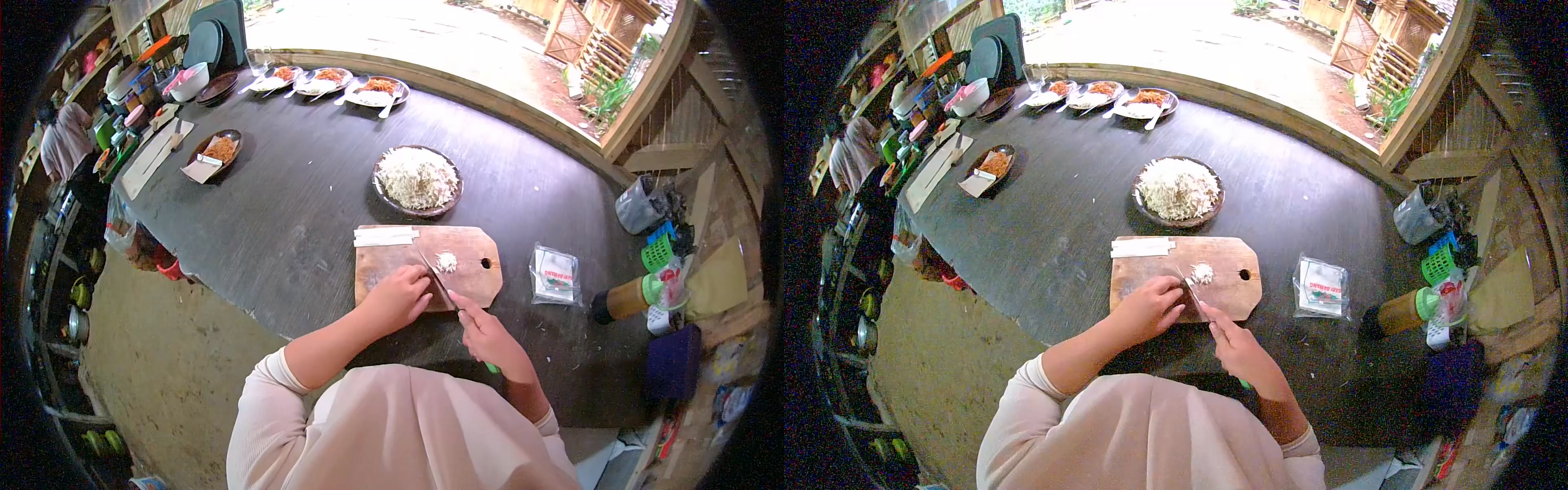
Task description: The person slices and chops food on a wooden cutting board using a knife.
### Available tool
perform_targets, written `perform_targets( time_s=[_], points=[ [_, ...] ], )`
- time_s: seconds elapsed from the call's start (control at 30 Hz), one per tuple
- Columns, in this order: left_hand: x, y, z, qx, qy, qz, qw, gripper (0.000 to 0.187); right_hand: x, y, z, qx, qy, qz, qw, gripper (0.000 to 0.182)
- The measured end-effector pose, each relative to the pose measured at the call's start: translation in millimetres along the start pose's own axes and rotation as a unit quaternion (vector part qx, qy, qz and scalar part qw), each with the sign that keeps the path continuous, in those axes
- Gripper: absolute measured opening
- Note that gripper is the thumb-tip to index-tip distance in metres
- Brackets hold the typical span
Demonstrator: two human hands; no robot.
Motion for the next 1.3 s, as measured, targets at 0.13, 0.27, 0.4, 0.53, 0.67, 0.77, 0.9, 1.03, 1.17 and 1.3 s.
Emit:
perform_targets(
  time_s=[0.13,0.27,0.4,0.53,0.67,0.77,0.9,1.03,1.17,1.3],
  points=[
    [1.4,0.8,-1.1,0.023,-0.008,-0.016,1.0,0.029,2.4,-4.2,1.2,0.004,-0.003,0.0,1.0,0.043],
    [1.1,-0.5,-1.1,0.028,-0.015,-0.025,0.999,0.03,2.1,-5.5,0.8,-0.003,-0.007,-0.008,1.0,0.043],
    [2.2,-2.0,0.3,0.023,-0.023,-0.033,0.999,0.031,3.8,-8.8,1.4,0.002,-0.011,0.005,1.0,0.043],
    [5.5,-4.3,-0.3,0.049,-0.027,-0.048,0.997,0.031,7.2,-11.3,4.2,0.003,-0.001,-0.011,1.0,0.044],
    [6.7,-5.0,-1.5,0.054,-0.026,-0.063,0.996,0.029,3.7,-2.1,6.0,-0.021,-0.024,-0.017,0.999,0.043],
    [3.7,10.0,-5.7,0.0,-0.063,-0.035,0.997,0.026,-0.3,0.0,9.7,-0.019,-0.041,-0.003,0.999,0.043],
    [5.6,17.4,3.3,-0.025,-0.004,0.054,0.998,0.022,-2.2,-0.5,1.3,-0.01,0.004,-0.001,1.0,0.043],
    [4.6,15.1,5.1,-0.039,-0.035,0.037,0.998,0.017,-1.3,0.9,6.2,-0.035,-0.033,-0.005,0.999,0.042],
    [5.1,15.8,0.5,-0.023,-0.052,0.005,0.998,0.016,-4.7,3.8,0.9,-0.067,-0.012,0.029,0.997,0.04],
    [4.8,15.8,-1.1,-0.013,-0.054,-0.007,0.998,0.018,-4.4,2.6,0.2,-0.081,-0.024,0.059,0.995,0.041]
  ],
)
Point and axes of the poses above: each hand's wrist, its own x-axis towards the middle knuckle, its own z-axis out of the back of the hand, y = z × x, the point moved 4 cm from there along x, towards the middle knuckle, and after that the axes turned 7 degrees about -y, right-handed, at the moved point
